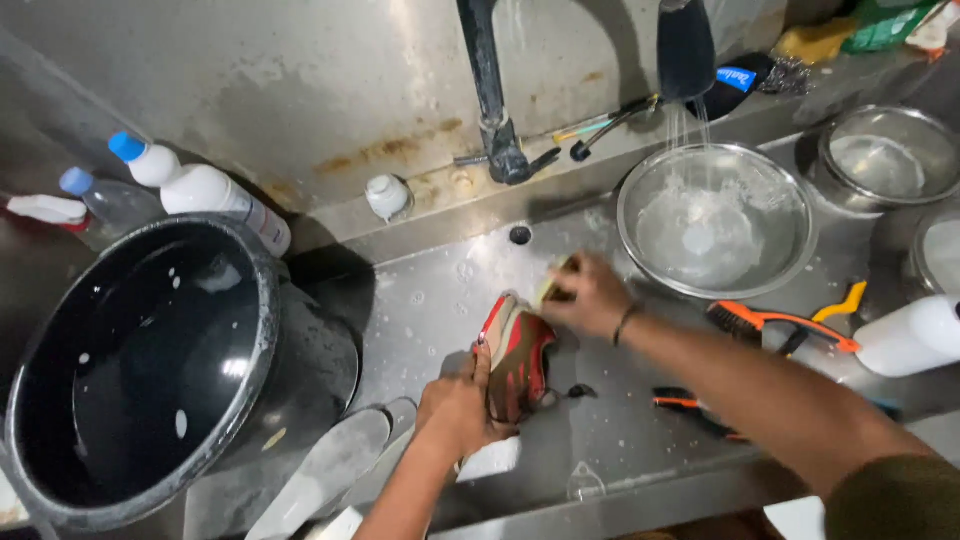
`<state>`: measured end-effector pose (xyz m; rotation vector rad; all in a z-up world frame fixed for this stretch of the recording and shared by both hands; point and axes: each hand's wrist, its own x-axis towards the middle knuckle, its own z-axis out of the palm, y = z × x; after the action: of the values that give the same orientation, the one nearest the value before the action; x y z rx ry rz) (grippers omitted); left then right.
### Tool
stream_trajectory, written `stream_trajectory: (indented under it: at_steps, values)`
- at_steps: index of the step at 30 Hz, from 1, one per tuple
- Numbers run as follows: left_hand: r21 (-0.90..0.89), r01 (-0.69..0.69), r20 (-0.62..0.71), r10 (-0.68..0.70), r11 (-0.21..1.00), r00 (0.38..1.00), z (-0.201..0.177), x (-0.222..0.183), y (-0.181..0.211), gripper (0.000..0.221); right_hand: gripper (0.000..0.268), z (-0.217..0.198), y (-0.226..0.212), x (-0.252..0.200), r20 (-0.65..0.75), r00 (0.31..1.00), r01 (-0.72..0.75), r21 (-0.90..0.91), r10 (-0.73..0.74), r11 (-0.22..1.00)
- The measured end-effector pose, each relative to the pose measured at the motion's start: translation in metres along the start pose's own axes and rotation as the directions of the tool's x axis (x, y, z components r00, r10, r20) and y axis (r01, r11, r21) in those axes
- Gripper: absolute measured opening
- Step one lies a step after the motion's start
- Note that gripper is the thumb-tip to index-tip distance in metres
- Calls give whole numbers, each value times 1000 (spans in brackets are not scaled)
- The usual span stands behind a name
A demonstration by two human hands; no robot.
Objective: Cleaning the upper part of a beige shoe using a sponge, soap, and water in a stainless steel sink.
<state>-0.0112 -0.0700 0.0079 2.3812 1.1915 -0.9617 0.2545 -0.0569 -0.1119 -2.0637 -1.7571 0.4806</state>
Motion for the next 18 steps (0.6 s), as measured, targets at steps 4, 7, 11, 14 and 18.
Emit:
stream_trajectory:
  at_steps: [4,7,11,14,18]
  values:
    - [-51,-35,-117,29,998,993,10,15,-3,129,37,-10,-62,-52,-198,908,419,362,-370,833]
    - [-68,-8,-95,1,998,995,11,7,1,129,32,14,-10,-27,-324,825,510,78,-462,856]
    - [-110,29,-99,-40,993,994,8,3,1,128,48,-91,17,-19,-383,855,362,-40,-349,931]
    - [-22,20,-49,-21,1000,999,-16,-7,8,127,58,-125,72,-21,-248,968,35,-50,-47,998]
    - [85,61,-105,-51,995,993,-5,-4,24,138,72,-148,93,-39,-102,893,-448,-122,438,886]
